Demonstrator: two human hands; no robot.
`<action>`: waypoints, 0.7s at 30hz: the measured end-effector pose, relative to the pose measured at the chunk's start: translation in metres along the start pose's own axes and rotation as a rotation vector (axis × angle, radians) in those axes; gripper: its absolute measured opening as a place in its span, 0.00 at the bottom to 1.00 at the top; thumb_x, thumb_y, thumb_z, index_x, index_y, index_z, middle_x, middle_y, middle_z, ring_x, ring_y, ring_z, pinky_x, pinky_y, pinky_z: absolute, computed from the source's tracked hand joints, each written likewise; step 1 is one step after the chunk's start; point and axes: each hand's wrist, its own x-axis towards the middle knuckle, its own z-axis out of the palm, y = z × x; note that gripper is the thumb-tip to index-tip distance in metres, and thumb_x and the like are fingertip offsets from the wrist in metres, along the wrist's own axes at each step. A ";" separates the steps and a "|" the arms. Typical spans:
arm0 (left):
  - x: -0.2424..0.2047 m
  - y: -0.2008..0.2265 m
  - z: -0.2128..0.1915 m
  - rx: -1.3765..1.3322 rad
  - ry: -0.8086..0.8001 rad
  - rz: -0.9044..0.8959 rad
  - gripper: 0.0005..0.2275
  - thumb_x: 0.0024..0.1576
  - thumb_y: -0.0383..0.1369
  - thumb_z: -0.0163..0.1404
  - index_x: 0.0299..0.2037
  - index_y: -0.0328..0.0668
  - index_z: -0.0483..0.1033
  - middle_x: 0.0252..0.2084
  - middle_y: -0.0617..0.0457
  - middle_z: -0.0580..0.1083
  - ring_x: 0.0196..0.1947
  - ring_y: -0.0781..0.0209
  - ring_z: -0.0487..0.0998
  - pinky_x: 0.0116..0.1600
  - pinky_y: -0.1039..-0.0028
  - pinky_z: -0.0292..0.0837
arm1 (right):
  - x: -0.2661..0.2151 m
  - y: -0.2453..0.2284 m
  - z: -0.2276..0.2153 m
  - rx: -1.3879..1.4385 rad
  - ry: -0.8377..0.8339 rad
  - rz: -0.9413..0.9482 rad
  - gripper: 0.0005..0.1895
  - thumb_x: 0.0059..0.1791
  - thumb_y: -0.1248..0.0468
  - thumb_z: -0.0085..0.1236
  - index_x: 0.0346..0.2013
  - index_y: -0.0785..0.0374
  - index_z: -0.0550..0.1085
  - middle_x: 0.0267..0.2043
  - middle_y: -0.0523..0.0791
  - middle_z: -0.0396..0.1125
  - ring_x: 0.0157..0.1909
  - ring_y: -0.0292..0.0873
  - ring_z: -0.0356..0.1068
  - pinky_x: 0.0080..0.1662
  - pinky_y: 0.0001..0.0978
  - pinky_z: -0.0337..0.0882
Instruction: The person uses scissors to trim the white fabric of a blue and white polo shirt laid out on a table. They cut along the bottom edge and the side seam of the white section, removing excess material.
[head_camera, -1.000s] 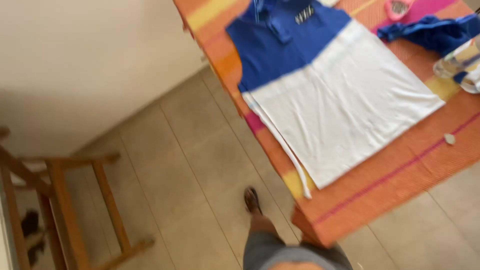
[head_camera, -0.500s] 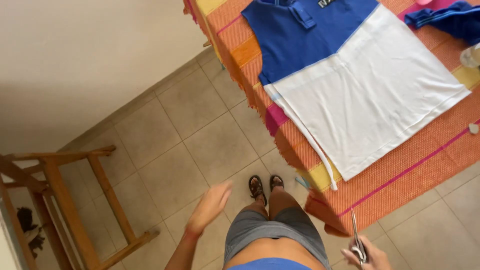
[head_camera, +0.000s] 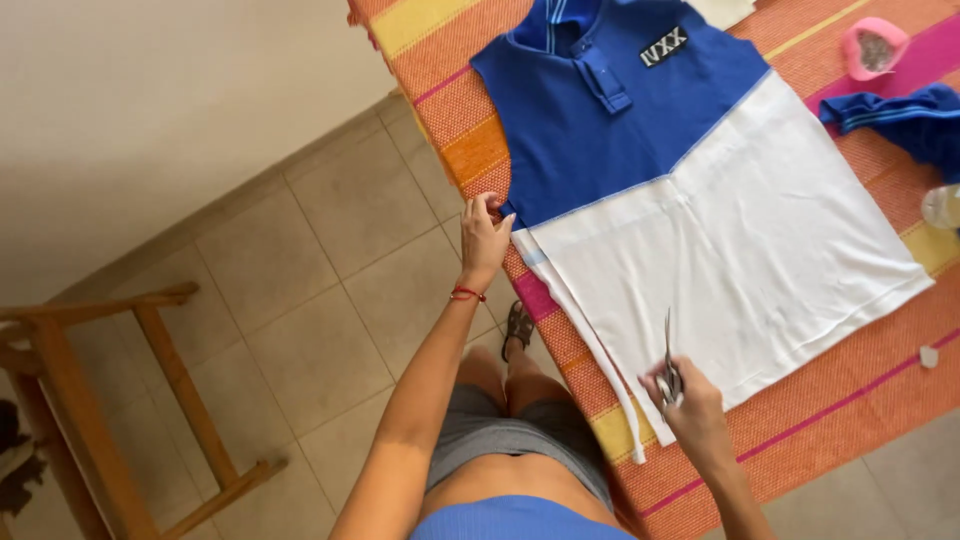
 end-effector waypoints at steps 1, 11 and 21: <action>0.003 0.001 0.002 0.006 0.002 -0.010 0.19 0.55 0.29 0.66 0.54 0.43 0.74 0.48 0.50 0.77 0.46 0.52 0.76 0.58 0.62 0.71 | 0.021 0.010 0.010 0.000 -0.012 0.000 0.10 0.51 0.61 0.70 0.40 0.59 0.76 0.29 0.41 0.72 0.29 0.36 0.66 0.36 0.29 0.66; 0.026 0.005 -0.023 0.094 -0.091 -0.031 0.08 0.56 0.32 0.67 0.36 0.47 0.79 0.31 0.51 0.77 0.30 0.48 0.82 0.38 0.61 0.76 | 0.091 0.036 0.081 -0.199 0.049 -0.271 0.16 0.52 0.54 0.68 0.48 0.55 0.75 0.37 0.48 0.72 0.41 0.57 0.79 0.44 0.48 0.79; 0.000 0.037 -0.039 0.132 -0.114 0.113 0.11 0.65 0.25 0.56 0.56 0.43 0.73 0.54 0.50 0.71 0.54 0.46 0.76 0.59 0.64 0.72 | 0.088 0.030 0.069 -0.165 -0.084 -0.144 0.17 0.51 0.52 0.68 0.49 0.52 0.75 0.38 0.46 0.72 0.43 0.56 0.78 0.45 0.48 0.79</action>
